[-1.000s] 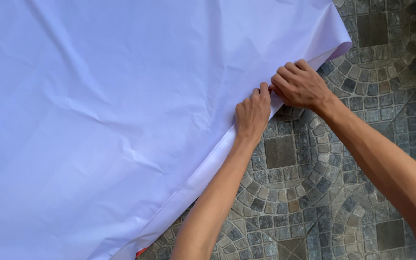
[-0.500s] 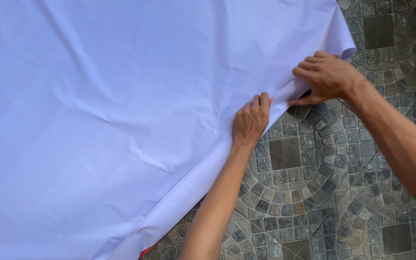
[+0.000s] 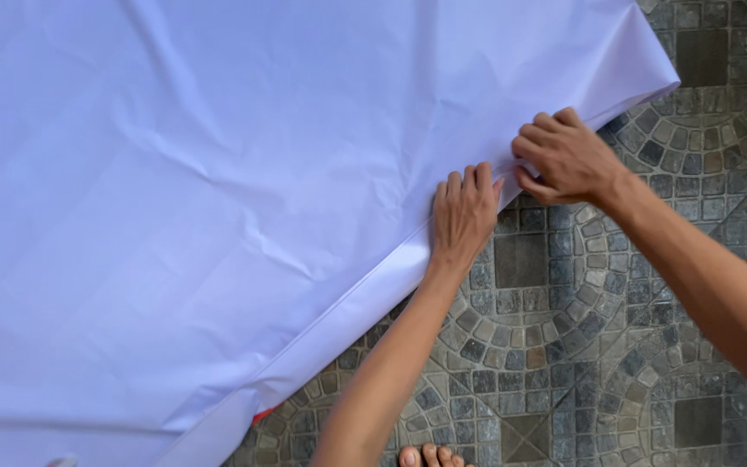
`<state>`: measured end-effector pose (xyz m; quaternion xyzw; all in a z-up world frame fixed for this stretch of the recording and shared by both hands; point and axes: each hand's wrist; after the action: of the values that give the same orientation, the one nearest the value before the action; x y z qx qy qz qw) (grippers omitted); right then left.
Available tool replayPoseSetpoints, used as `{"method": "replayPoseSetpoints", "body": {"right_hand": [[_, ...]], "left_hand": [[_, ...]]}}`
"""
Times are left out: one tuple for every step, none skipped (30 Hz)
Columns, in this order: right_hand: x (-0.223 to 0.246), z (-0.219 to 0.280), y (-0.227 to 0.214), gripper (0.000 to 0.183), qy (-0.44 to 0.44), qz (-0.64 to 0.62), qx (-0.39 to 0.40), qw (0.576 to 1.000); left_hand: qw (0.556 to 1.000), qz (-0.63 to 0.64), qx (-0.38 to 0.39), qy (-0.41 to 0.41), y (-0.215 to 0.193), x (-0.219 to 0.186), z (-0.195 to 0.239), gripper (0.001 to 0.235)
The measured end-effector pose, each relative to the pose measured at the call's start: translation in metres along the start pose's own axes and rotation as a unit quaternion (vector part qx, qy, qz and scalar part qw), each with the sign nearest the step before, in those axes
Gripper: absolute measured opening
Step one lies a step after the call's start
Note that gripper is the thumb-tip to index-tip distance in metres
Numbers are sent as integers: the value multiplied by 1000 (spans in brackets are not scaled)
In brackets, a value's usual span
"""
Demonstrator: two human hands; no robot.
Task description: The person applies glue from a small bottle along the edge of a large white fabric sheet laid on a tiled floor. They then fold the edge over the glue and press it down to adhere the seam.
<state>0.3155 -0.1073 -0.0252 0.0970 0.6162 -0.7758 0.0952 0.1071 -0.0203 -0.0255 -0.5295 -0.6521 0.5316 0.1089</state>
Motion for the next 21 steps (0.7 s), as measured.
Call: {"method": "replayPoseSetpoints", "body": {"right_hand": [[3,-3,5,40,-7,0,1,1000],[5,-8,10,44,-1,-20,-55,998],[7,-13,14,48,5,-41,-111,993],[6,-15,11,48,-4,-41,-115,993],[6,-17,8,49,-6,-32,-115,993],[7,-21,5,50,-9,-25,-116,993],[10,-22,3,50,-20,-26,-120,992],[14,-23,0,46,1,16,-140,990],[18,-25,-2,41,22,58,-161,985],[27,-27,-1,41,14,55,-164,985],[36,-28,1,29,26,76,-196,977],[42,-32,1,19,36,99,-229,968],[70,-37,-1,19,25,98,-234,967],[96,-41,-3,19,13,49,-248,967],[121,-45,-5,20,0,0,-261,965],[152,-48,-14,20,-12,-3,-263,965],[182,-48,-23,22,-30,-82,-229,970],[214,-49,-31,25,-50,-160,-195,966],[236,-50,-41,25,-63,-164,-198,964],[258,-52,-51,24,-76,-196,-182,961],[280,-53,-61,26,-89,-228,-165,956]], "left_hand": [[1000,-1,-1,-7,-17,6,11,30],[998,35,42,-35,-34,13,21,29],[992,73,84,-62,-51,20,31,33],[992,68,80,-70,-69,33,50,33],[991,46,76,-95,-87,46,71,37],[990,23,73,-122,-106,59,93,42],[989,17,70,-131,-131,69,114,42],[985,-9,85,-150,-156,79,135,44],[980,-34,101,-169,-181,88,157,46],[979,-39,99,-177,-189,95,170,46],[977,-80,92,-174,-197,101,185,47],[974,-121,82,-173,-203,106,199,47],[972,-125,78,-183,-205,109,203,47],[974,-108,76,-184,-206,112,207,48],[976,-90,72,-185,-207,115,211,49],[974,-95,70,-195,-208,117,216,49],[973,-97,79,-195,-208,119,222,51],[972,-102,87,-195,-211,122,228,52],[969,-110,84,-206,-217,124,236,52],[964,-90,83,-235,-223,126,244,52],[959,-70,81,-263,-229,129,251,52]]}}
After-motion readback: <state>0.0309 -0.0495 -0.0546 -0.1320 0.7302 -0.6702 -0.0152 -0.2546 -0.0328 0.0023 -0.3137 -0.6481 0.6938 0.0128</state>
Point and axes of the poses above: each hand's wrist, its own z-axis away from the middle knuckle, its own y-axis out of the palm, x = y × z
